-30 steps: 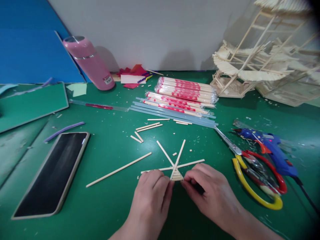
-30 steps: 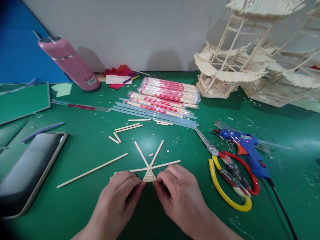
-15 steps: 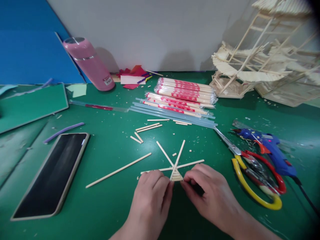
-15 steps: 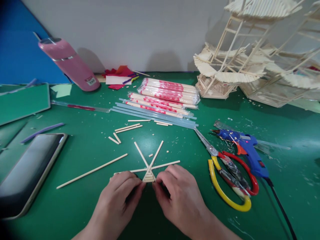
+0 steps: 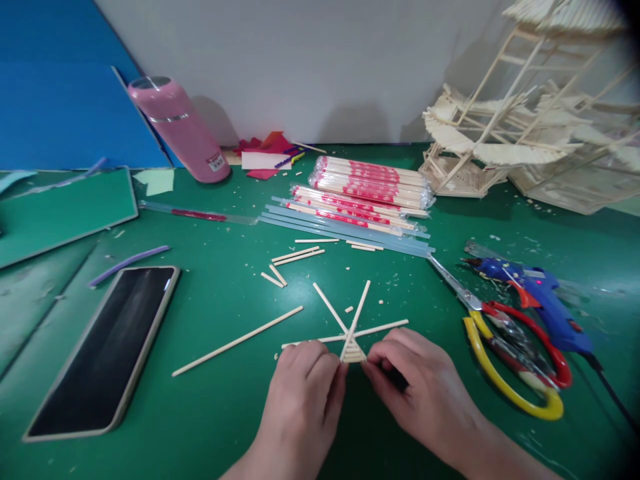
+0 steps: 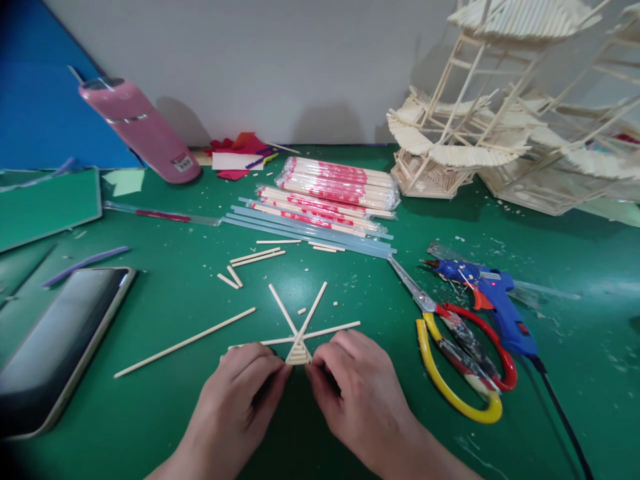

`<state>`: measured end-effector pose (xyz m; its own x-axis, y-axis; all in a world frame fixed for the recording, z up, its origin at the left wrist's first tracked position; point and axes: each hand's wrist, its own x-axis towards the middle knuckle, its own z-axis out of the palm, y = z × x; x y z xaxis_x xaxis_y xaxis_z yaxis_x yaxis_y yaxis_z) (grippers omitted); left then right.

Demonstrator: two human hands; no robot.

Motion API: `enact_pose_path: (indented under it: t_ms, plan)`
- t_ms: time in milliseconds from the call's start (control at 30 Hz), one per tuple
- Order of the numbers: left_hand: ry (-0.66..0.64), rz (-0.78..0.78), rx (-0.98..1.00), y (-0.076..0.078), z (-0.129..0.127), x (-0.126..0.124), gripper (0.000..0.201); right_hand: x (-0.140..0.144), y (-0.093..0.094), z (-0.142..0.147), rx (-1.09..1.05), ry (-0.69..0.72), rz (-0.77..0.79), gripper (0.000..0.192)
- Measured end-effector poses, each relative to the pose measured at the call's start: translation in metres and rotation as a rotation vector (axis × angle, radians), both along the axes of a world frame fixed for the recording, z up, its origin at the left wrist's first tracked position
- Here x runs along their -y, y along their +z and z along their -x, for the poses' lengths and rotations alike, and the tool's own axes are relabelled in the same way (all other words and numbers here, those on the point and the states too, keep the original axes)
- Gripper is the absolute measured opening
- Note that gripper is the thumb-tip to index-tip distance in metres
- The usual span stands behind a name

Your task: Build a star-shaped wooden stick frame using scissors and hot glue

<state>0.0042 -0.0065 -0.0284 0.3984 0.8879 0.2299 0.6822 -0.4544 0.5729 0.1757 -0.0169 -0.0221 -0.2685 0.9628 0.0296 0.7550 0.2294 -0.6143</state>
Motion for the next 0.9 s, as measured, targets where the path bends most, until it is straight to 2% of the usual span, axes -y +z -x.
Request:
enact_pose_path:
  t_ms: [200, 900]
  plan:
    - [-0.004, 0.005, -0.006, -0.0001, -0.0005, -0.0007, 0.019, 0.0001, -0.0004, -0.0004, 0.007, 0.003, 0.008, 0.007]
    - [0.005, -0.007, -0.075, 0.0013, -0.0010, 0.0002, 0.021, -0.0001, -0.0021, -0.0006, 0.001, 0.012, -0.046, 0.014]
